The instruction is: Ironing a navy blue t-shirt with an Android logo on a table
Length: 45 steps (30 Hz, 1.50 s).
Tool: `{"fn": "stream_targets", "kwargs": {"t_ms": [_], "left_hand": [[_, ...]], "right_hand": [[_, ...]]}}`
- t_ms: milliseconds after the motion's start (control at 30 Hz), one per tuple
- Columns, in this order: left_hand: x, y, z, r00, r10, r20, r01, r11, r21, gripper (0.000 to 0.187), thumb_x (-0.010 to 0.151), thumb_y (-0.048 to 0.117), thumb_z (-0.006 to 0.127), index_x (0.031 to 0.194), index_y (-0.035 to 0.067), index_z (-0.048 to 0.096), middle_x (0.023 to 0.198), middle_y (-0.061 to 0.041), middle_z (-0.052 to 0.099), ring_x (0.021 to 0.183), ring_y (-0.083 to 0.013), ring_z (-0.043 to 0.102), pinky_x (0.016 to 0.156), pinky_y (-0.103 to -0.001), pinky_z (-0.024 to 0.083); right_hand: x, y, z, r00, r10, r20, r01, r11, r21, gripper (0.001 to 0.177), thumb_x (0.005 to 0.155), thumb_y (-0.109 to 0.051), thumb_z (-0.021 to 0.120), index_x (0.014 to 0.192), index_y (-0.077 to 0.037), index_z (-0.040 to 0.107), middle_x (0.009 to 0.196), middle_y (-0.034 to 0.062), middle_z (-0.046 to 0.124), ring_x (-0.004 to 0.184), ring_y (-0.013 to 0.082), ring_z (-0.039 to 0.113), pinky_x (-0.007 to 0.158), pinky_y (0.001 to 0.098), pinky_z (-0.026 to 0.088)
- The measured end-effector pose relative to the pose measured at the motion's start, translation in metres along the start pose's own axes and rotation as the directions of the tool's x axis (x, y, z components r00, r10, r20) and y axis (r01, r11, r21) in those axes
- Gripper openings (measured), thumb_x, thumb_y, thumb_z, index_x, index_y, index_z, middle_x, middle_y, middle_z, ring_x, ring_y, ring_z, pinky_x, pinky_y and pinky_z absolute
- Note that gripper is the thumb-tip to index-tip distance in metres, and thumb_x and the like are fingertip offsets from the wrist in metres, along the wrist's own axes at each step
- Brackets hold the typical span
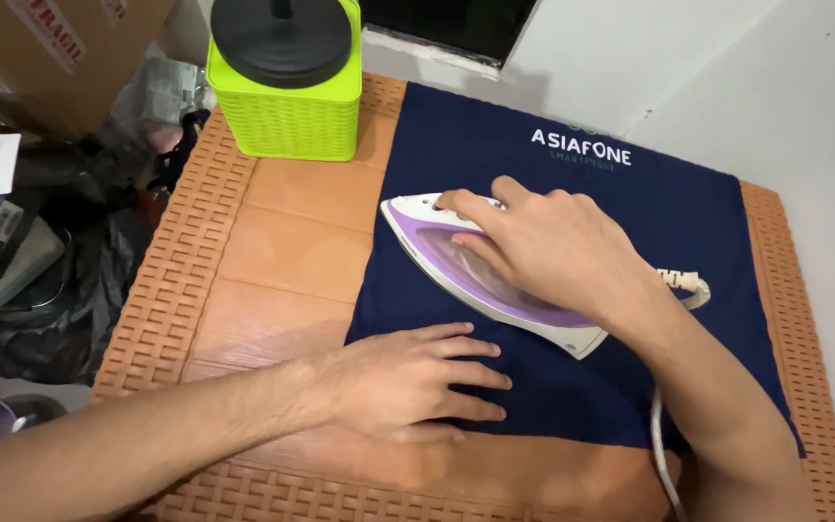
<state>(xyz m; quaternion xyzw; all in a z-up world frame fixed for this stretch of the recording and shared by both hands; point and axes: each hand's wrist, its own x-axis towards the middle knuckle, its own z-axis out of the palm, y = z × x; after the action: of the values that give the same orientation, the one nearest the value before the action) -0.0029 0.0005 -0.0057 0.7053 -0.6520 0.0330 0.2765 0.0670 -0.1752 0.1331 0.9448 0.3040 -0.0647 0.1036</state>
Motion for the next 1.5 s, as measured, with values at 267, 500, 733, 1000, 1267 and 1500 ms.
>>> {"fn": "stream_targets", "kwargs": {"t_ms": [267, 500, 733, 1000, 1267, 1500], "left_hand": [[0.003, 0.0, -0.004, 1.0, -0.003, 0.007, 0.003, 1.0, -0.012, 0.04, 0.101, 0.035, 0.055, 0.138, 0.021, 0.065, 0.147, -0.004, 0.061, 0.144, -0.0343, 0.048, 0.12, -0.059, 0.035], [0.003, 0.001, -0.004, 0.999, -0.012, 0.043, 0.011, 1.0, 0.005, 0.042, 0.101, 0.035, 0.055, 0.139, 0.021, 0.063, 0.149, -0.005, 0.059, 0.145, -0.0341, 0.046, 0.121, -0.059, 0.033], [0.004, 0.006, 0.001, 0.999, -0.028, 0.034, 0.031, 0.995, -0.09, 0.038, 0.106, 0.023, 0.045, 0.139, 0.019, 0.064, 0.149, -0.003, 0.06, 0.148, -0.0309, 0.046, 0.123, -0.055, 0.031], [0.003, 0.011, 0.0, 1.0, -0.003, -0.015, 0.001, 0.992, -0.129, 0.042, 0.098, 0.026, 0.055, 0.136, 0.012, 0.066, 0.147, -0.006, 0.062, 0.146, -0.0324, 0.049, 0.124, -0.054, 0.031], [0.003, 0.023, 0.005, 0.998, -0.037, -0.058, 0.022, 0.971, -0.236, 0.039, 0.093, 0.024, 0.064, 0.129, 0.008, 0.069, 0.145, -0.009, 0.063, 0.146, -0.0389, 0.047, 0.124, -0.058, 0.032], [0.003, 0.038, -0.022, 0.986, -0.128, -0.11, 0.105, 0.975, -0.196, 0.031, 0.105, 0.023, 0.055, 0.126, 0.004, 0.068, 0.133, -0.012, 0.066, 0.13, -0.0369, 0.053, 0.109, -0.046, 0.046]], "right_hand": [[0.026, 0.004, 0.01, 0.993, -0.046, -0.112, 0.042, 0.998, -0.043, 0.04, 0.107, -0.051, 0.041, 0.139, -0.028, 0.051, 0.098, 0.0152, 0.062, 0.054, 0.048, 0.068, 0.041, 0.0591, 0.055], [0.02, 0.005, 0.009, 0.988, -0.096, -0.117, 0.093, 0.995, -0.034, 0.038, 0.106, -0.049, 0.041, 0.138, -0.032, 0.053, 0.098, 0.0119, 0.062, 0.051, 0.0455, 0.069, 0.038, 0.0554, 0.055], [0.004, 0.005, 0.012, 0.987, -0.11, -0.119, 0.103, 0.992, -0.066, 0.04, 0.105, -0.049, 0.043, 0.141, -0.033, 0.053, 0.094, 0.0095, 0.061, 0.044, 0.0397, 0.066, 0.034, 0.0521, 0.054], [0.026, 0.003, 0.009, 0.987, -0.086, -0.138, 0.076, 0.994, -0.074, 0.037, 0.108, -0.05, 0.042, 0.136, -0.029, 0.053, 0.094, 0.0143, 0.063, 0.051, 0.0461, 0.068, 0.039, 0.0556, 0.054], [0.009, 0.002, 0.008, 0.975, -0.177, -0.136, 0.164, 0.981, -0.099, 0.038, 0.107, -0.045, 0.045, 0.141, -0.031, 0.053, 0.094, 0.0085, 0.062, 0.047, 0.0408, 0.068, 0.035, 0.0501, 0.055], [0.005, -0.001, 0.015, 0.992, -0.013, -0.125, 0.004, 0.997, -0.074, 0.041, 0.107, -0.052, 0.043, 0.14, -0.028, 0.049, 0.103, 0.0162, 0.063, 0.053, 0.0493, 0.069, 0.039, 0.0599, 0.056]]}}
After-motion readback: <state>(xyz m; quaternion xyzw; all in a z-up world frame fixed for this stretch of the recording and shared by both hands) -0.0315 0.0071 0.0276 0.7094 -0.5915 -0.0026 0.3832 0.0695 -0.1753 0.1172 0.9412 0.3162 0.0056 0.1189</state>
